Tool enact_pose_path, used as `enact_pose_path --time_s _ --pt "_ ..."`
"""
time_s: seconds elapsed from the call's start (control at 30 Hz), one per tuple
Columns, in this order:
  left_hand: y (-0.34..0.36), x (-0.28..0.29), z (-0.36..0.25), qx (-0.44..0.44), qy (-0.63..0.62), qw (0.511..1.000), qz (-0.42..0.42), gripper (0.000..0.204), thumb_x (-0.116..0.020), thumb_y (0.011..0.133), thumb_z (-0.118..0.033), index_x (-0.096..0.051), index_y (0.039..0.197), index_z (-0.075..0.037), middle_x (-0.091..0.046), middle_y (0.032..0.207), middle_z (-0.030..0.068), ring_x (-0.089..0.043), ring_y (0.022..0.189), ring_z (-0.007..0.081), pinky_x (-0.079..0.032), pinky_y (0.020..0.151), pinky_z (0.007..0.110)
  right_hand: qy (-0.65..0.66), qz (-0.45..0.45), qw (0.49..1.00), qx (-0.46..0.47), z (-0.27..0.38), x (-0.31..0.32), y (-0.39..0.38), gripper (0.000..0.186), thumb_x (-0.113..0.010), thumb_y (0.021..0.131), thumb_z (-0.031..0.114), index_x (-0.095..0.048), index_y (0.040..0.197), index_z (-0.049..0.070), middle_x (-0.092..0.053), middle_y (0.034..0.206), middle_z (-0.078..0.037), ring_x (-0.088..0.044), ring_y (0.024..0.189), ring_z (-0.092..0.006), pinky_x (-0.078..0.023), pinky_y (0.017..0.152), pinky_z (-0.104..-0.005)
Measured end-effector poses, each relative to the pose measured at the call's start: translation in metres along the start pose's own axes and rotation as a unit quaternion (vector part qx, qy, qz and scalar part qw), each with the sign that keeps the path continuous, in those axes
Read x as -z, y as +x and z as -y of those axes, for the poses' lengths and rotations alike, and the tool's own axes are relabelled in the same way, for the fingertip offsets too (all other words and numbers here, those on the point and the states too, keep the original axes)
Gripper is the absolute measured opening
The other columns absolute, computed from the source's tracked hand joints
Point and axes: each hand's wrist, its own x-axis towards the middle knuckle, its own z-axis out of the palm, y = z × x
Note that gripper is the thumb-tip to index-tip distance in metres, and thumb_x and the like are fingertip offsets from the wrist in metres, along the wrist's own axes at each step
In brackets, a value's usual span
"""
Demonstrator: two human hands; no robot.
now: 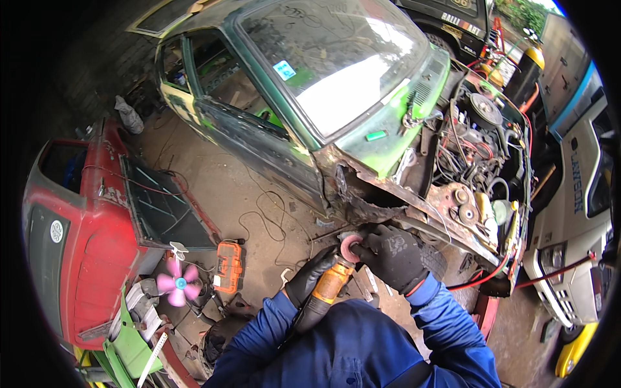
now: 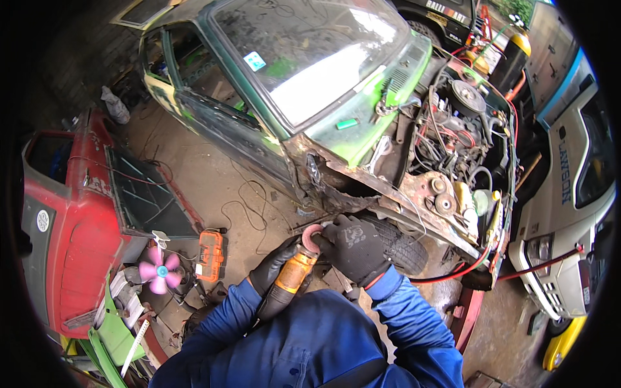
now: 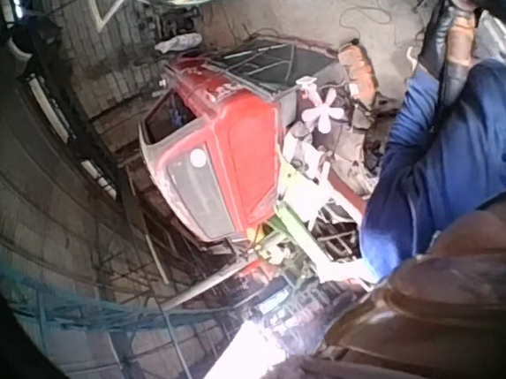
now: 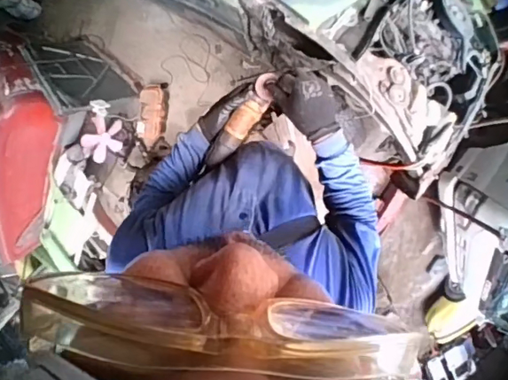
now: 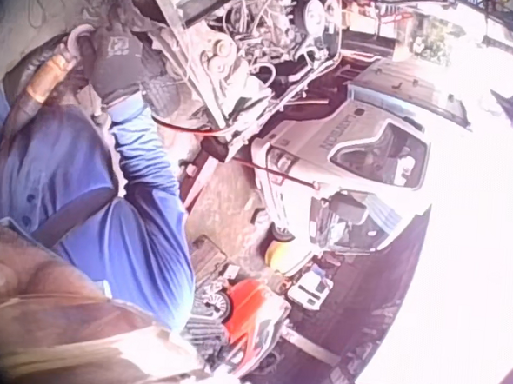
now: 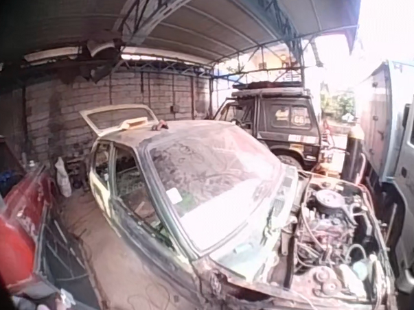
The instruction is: The person welds a section of a green car's front frame, then uses an angle grinder to smooth the weld and surrounding metal. They use a hammer and chisel to adjust the frame alignment, then weld the area again. The work is performed in a cluttered auto repair garage.
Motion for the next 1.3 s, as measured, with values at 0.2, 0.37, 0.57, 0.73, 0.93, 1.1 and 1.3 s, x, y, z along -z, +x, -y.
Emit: enact_pose_path --time_s 0.2,0.37,0.57,0.73,0.93,1.1,1.3 --pt "0.000 -0.006 0.000 0.000 0.000 1.000 -0.026 0.066 -0.070 0.108 -0.042 -0.047 0.163 -0.013 -0.072 0.113 0.0126 -0.074 0.085 0.0253 -0.065 0.073 0.041 -0.016 0.015 1.000 -0.001 0.001 0.004 -0.003 0.025 -0.085 0.093 0.033 -0.079 0.094 0.010 -0.071 0.094 -0.012 -0.072 0.085 -0.0363 -0.057 0.073 -0.0492" --pt "-0.004 -0.006 0.004 -0.001 -0.023 0.999 -0.029 0.068 -0.071 0.107 -0.045 -0.047 0.161 -0.012 -0.071 0.104 0.0124 -0.073 0.077 0.0240 -0.064 0.068 0.039 0.035 -0.009 0.999 0.000 -0.003 0.005 -0.011 0.020 -0.079 0.083 0.014 -0.077 0.103 0.011 -0.066 0.096 -0.013 -0.070 0.088 -0.0362 -0.057 0.074 -0.0497" --pt "-0.006 -0.002 0.003 -0.007 -0.022 1.000 0.003 0.057 -0.068 0.111 -0.037 -0.051 0.158 -0.010 -0.074 0.129 0.0138 -0.077 0.102 0.0216 -0.069 0.080 0.037 0.001 -0.012 1.000 0.011 -0.001 0.004 -0.018 0.031 -0.079 0.077 0.009 -0.077 0.108 0.011 -0.067 0.103 -0.014 -0.069 0.095 -0.0385 -0.057 0.078 -0.0506" --pt "-0.006 -0.009 0.005 -0.012 0.021 0.999 -0.030 0.069 -0.072 0.107 -0.043 -0.047 0.162 -0.009 -0.072 0.114 0.0134 -0.075 0.087 0.0239 -0.067 0.074 0.039 -0.021 0.060 0.998 -0.001 0.004 0.009 -0.024 0.033 -0.075 0.078 0.006 -0.075 0.111 0.007 -0.068 0.107 -0.015 -0.069 0.102 -0.0409 -0.057 0.082 -0.0518" --pt "-0.013 -0.008 0.005 -0.015 0.011 1.000 -0.014 0.066 -0.070 0.108 -0.041 -0.048 0.162 -0.009 -0.072 0.122 0.0139 -0.076 0.096 0.0238 -0.067 0.077 0.039 0.053 -0.020 0.998 -0.001 0.012 0.001 -0.024 0.058 -0.083 0.091 0.017 -0.068 0.145 0.004 -0.070 0.130 -0.022 -0.070 0.117 -0.0419 -0.058 0.098 -0.0500" --pt "-0.020 -0.007 0.006 -0.009 -0.003 1.000 -0.020 0.063 -0.067 0.112 -0.035 -0.047 0.164 -0.005 -0.071 0.139 0.0130 -0.075 0.115 0.0217 -0.065 0.095 0.037 0.100 0.022 0.995 0.013 0.017 -0.013 -0.027 0.072 -0.089 0.084 0.026 -0.064 0.148 0.003 -0.068 0.133 -0.021 -0.069 0.116 -0.0411 -0.058 0.098 -0.0501" --pt "-0.027 -0.015 0.006 -0.057 0.057 0.995 -0.056 0.061 -0.065 0.113 -0.032 -0.050 0.163 0.000 -0.070 0.139 0.0118 -0.072 0.118 0.0185 -0.058 0.103 0.035 0.082 -0.034 0.990 -0.106 0.030 -0.037 -0.036 0.060 -0.092 0.086 0.033 -0.068 0.132 0.005 -0.068 0.111 -0.017 -0.071 0.097 -0.0376 -0.058 0.082 -0.0494"
